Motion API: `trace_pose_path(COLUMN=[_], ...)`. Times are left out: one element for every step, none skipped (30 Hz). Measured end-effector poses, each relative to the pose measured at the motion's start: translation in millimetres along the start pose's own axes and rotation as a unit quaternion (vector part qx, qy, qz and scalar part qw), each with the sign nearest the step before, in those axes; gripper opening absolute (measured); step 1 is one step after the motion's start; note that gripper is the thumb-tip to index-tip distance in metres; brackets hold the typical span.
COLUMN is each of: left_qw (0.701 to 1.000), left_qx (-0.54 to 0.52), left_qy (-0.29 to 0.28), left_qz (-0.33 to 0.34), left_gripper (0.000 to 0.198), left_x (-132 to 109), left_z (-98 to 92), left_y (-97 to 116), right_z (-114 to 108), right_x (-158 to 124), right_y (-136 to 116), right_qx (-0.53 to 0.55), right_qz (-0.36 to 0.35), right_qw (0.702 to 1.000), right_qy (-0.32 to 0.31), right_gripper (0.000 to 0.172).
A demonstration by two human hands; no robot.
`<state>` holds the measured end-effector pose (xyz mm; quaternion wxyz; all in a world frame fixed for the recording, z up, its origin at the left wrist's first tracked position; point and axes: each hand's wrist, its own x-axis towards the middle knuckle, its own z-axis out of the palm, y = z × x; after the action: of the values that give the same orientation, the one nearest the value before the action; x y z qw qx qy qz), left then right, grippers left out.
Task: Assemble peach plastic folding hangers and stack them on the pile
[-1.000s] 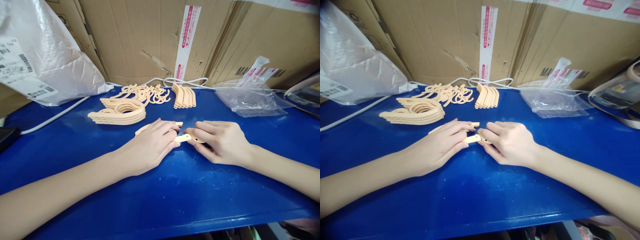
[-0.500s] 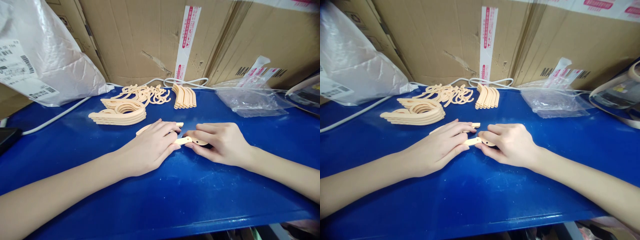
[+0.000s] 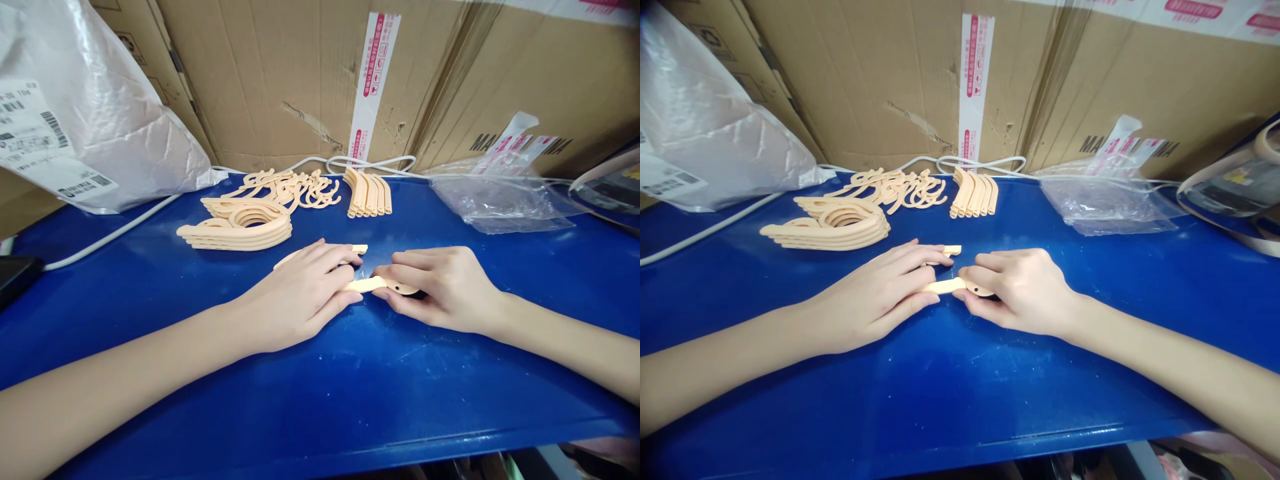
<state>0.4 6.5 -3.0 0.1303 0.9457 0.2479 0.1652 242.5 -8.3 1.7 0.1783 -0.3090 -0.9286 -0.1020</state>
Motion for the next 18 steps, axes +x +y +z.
trace_pose_path(left_qw=[1.0, 1.0, 1.0, 0.999, 0.998, 0.997, 0.996, 0.995, 0.994, 0.992, 0.991, 0.989, 0.987, 0.985, 0.983, 0.981, 0.978, 0.976], left_qx=[-0.006, -0.013, -0.021, -0.027, -0.032, -0.035, -0.038, -0.043, -0.05, -0.06, -0.073, -0.089, -0.103, -0.116, -0.127, -0.137, -0.146, -0.153], left_qy=[0.0, 0.001, 0.005, 0.01, 0.017, 0.027, 0.038, 0.048, 0.056, 0.061, 0.065, 0.066, 0.067, 0.07, 0.074, 0.08, 0.09, 0.1], left_qz=[-0.004, -0.012, -0.023, -0.036, -0.05, -0.061, -0.071, -0.078, -0.083, -0.087, -0.093, -0.099, -0.103, -0.107, -0.11, -0.113, -0.115, -0.117], left_gripper=[0.027, 0.028, 0.029, 0.031, 0.031, 0.031, 0.028, 0.024, 0.019, 0.015, 0.014, 0.017, 0.019, 0.021, 0.021, 0.021, 0.02, 0.019], left_x=[0.1, 0.2, 0.4, 0.5, 0.6, 0.7, 0.7, 0.7, 0.6, 0.5, 0.3, 0.2, 0.2, 0.4, 0.8, 1.4, 2.1, 2.8], left_z=[-0.7, -1.4, -2.2, -2.9, -3.4, -3.6, -3.6, -3.3, -2.8, -2.3, -1.9, -1.6, -1.6, -1.8, -2.2, -2.7, -3.1, -3.3], left_y=[0.1, 0.2, 0.1, -0.2, -0.8, -1.8, -3.0, -4.4, -5.9, -7.4, -8.7, -9.7, -10.3, -10.6, -10.6, -10.4, -10.3, -10.3], right_z=[0.1, 0.0, -0.1, -0.4, -0.9, -1.6, -2.3, -3.2, -4.1, -4.9, -5.7, -6.4, -7.1, -7.7, -8.4, -9.1, -9.9, -10.8], right_x=[-0.1, -0.2, -0.3, -0.5, -0.8, -1.2, -1.8, -2.4, -3.0, -3.5, -3.9, -4.1, -4.1, -4.0, -3.7, -3.3, -2.9, -2.5], right_y=[0.5, 0.9, 1.3, 1.6, 1.7, 1.7, 1.4, 1.0, 0.4, -0.3, -1.1, -1.8, -2.5, -3.0, -3.3, -3.5, -3.5, -3.2], right_qx=[0.007, 0.014, 0.024, 0.036, 0.051, 0.065, 0.08, 0.095, 0.11, 0.122, 0.135, 0.145, 0.153, 0.158, 0.159, 0.157, 0.153, 0.149], right_qz=[0.002, 0.001, -0.002, -0.007, -0.013, -0.02, -0.026, -0.031, -0.035, -0.038, -0.041, -0.044, -0.048, -0.053, -0.059, -0.064, -0.068, -0.071], right_qw=[1.0, 1.0, 1.0, 0.999, 0.998, 0.997, 0.996, 0.994, 0.992, 0.99, 0.988, 0.986, 0.984, 0.983, 0.983, 0.983, 0.984, 0.984], right_qy=[-0.004, -0.008, -0.012, -0.017, -0.022, -0.027, -0.032, -0.037, -0.044, -0.052, -0.061, -0.069, -0.074, -0.077, -0.076, -0.073, -0.068, -0.062], right_gripper=[0.029, 0.029, 0.029, 0.028, 0.027, 0.027, 0.026, 0.026, 0.024, 0.022, 0.018, 0.013, 0.008, 0.004, 0.003, 0.003, 0.004, 0.005])
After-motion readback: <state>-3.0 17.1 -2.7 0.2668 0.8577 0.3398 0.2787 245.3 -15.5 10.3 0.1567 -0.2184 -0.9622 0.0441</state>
